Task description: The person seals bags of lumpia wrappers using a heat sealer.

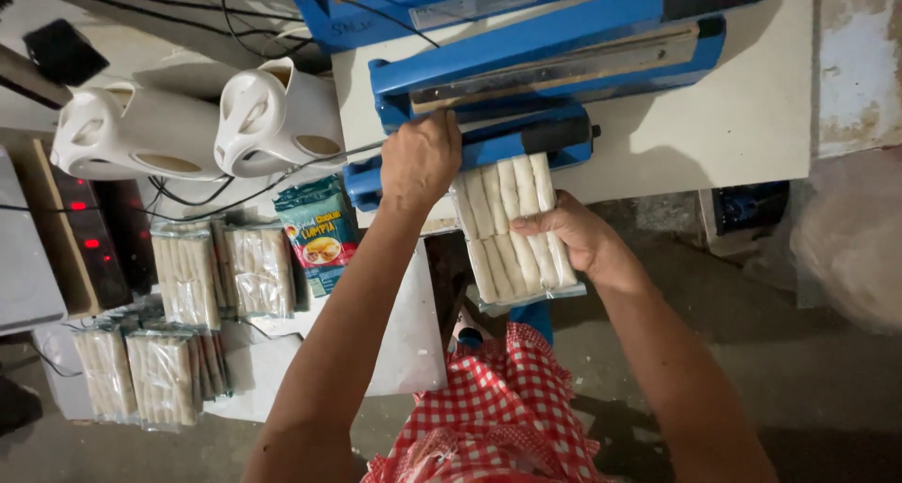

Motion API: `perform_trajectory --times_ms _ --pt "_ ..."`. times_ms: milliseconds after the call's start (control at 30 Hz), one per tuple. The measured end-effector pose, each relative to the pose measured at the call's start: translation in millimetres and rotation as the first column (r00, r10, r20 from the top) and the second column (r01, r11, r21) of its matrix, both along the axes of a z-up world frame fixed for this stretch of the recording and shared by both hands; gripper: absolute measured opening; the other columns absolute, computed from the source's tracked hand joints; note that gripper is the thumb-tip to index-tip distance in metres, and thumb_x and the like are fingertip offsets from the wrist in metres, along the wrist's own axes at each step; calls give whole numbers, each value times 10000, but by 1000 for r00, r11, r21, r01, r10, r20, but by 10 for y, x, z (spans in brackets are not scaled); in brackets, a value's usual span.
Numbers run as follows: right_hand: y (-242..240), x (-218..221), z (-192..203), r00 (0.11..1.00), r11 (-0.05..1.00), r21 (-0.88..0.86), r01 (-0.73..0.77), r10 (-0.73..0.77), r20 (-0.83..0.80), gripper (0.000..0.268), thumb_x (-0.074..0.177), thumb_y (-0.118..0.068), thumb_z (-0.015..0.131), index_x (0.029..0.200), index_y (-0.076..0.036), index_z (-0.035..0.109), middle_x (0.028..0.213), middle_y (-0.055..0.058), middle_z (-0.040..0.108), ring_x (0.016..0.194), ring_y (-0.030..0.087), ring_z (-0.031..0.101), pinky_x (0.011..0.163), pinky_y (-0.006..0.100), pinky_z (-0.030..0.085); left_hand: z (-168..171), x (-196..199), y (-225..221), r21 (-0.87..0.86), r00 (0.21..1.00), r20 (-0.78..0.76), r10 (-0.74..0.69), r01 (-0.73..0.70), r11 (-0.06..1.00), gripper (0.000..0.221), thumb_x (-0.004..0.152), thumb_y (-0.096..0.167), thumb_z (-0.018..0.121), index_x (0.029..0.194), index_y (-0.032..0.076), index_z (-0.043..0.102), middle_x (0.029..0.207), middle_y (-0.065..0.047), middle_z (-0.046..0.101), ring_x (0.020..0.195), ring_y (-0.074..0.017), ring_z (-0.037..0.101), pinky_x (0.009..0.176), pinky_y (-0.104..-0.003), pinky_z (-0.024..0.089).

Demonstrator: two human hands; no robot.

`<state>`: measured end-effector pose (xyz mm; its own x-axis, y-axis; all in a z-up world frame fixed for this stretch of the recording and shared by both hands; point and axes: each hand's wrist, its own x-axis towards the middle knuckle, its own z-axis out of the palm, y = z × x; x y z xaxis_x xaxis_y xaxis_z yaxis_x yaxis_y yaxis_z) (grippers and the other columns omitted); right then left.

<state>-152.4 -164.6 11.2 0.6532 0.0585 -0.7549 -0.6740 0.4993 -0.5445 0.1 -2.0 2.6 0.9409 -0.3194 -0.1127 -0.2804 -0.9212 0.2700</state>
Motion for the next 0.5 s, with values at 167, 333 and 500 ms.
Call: perform_trajectory --times_ms 167,333,500 --pt "-12 -56 -152 1000 1000 13 12 -12 -17 371 647 22 879 993 8 747 840 203 741 766 404 762 705 537 619 -52 -27 31 42 1000 10 6 -6 999 354 1010 450 446 953 231 717 757 -61 745 739 -398 764 681 -557 631" --pt "-21 -75 -253 999 999 23 23 -23 -30 402 642 21 879 1020 8 742 880 215 746 801 411 760 740 549 612 -162 21 42 13 1000 -11 -7 7 1000 370 1016 479 431 1013 248 720 781 -65 741 755 -412 762 698 -583 624" --pt "22 -133 -145 999 1000 0 15 -15 -35 440 632 15 881 1045 20 729 893 226 741 818 429 754 763 583 597 321 -169 221 -514 952 306 4 162 843 219 1035 266 641 934 106 750 697 -50 681 732 -330 737 754 -465 608"
